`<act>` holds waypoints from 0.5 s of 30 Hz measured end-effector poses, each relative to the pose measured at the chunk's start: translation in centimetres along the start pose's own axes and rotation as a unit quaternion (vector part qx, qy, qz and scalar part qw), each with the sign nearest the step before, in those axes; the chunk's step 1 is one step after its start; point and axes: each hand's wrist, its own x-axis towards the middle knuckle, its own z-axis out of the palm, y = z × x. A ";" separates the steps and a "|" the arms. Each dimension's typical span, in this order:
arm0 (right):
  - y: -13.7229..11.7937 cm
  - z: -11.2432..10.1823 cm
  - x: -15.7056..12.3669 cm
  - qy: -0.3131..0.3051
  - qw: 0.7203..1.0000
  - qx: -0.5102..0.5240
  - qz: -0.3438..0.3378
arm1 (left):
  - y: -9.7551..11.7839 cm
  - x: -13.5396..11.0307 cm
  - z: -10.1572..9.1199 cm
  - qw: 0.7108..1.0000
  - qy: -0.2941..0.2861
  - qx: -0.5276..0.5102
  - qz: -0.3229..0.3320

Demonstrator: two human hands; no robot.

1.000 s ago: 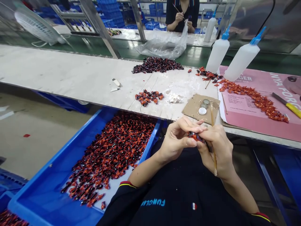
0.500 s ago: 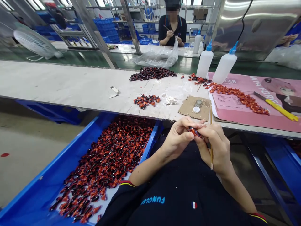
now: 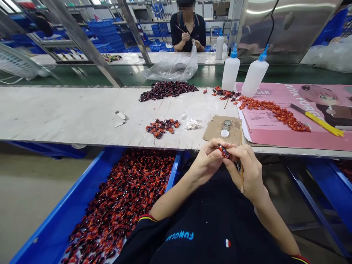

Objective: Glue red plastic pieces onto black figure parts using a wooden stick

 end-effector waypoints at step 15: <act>7.6 2.8 3.3 -0.082 0.993 0.007 0.088 | 4.0 7.1 -3.4 0.824 -0.012 0.509 0.249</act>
